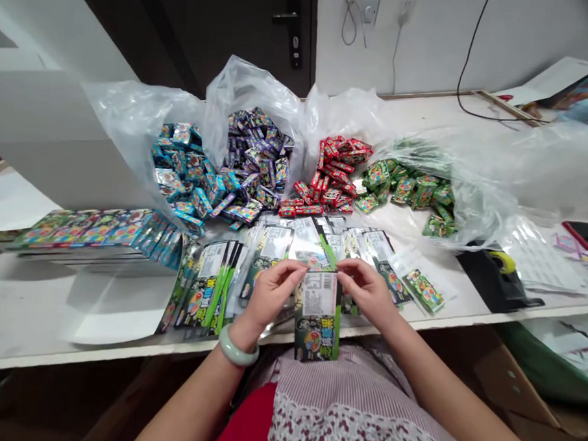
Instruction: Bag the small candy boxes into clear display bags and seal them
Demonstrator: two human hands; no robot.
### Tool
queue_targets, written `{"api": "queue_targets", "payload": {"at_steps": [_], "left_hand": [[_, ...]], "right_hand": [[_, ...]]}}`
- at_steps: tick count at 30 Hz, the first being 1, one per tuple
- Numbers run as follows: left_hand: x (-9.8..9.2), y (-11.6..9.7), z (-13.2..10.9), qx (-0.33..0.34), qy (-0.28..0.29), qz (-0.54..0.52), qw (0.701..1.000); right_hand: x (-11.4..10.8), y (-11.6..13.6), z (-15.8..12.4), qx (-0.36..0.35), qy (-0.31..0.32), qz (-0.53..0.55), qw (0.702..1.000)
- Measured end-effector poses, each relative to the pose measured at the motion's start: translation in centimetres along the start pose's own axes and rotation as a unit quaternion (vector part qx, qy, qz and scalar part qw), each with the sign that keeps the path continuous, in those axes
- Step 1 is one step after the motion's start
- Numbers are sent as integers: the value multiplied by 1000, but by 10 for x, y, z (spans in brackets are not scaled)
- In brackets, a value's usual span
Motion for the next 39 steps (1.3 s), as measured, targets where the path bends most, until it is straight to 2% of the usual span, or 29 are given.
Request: {"api": "queue_targets", "payload": {"at_steps": [2, 5, 9, 11, 15, 17, 23, 27, 32, 36, 39], "left_hand": [[-1, -1, 0, 8, 5, 14, 1000], [-1, -5, 0, 27, 6, 21, 999], [2, -1, 2, -23, -4, -69, 997], [3, 3, 3, -51, -4, -98, 994], [3, 0, 3, -37, 14, -74, 996], [3, -3, 4, -29, 17, -72, 997], [8, -6, 14, -75, -11, -80, 994], [11, -1, 15, -97, 30, -76, 992], [9, 3, 14, -82, 97, -108, 986], [6, 9, 21, -82, 126, -87, 985], [9, 3, 21, -56, 163, -62, 983]], "right_hand": [[4, -4, 0, 24, 32, 2, 999], [6, 1, 3, 8, 67, 9, 998], [3, -1, 11, 43, 33, 89, 995], [3, -1, 12, 53, 31, 92, 994], [4, 22, 10, -39, 68, -6, 997], [6, 30, 9, -50, 90, -21, 994], [14, 20, 24, 67, 103, -12, 992], [23, 13, 23, 109, 157, -2, 982], [26, 9, 15, 130, 177, 29, 975], [26, 10, 15, 108, 168, 26, 980], [20, 15, 14, 47, 147, -12, 988]]}}
Point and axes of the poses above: each hand's wrist, its own z-axis towards the middle knuckle, its own x-axis out of the palm, y = z × x, the point moved 9 cm from there along z, towards the middle knuckle, and after that the axes turned 5 degrees about -y, right-handed, at the moved point
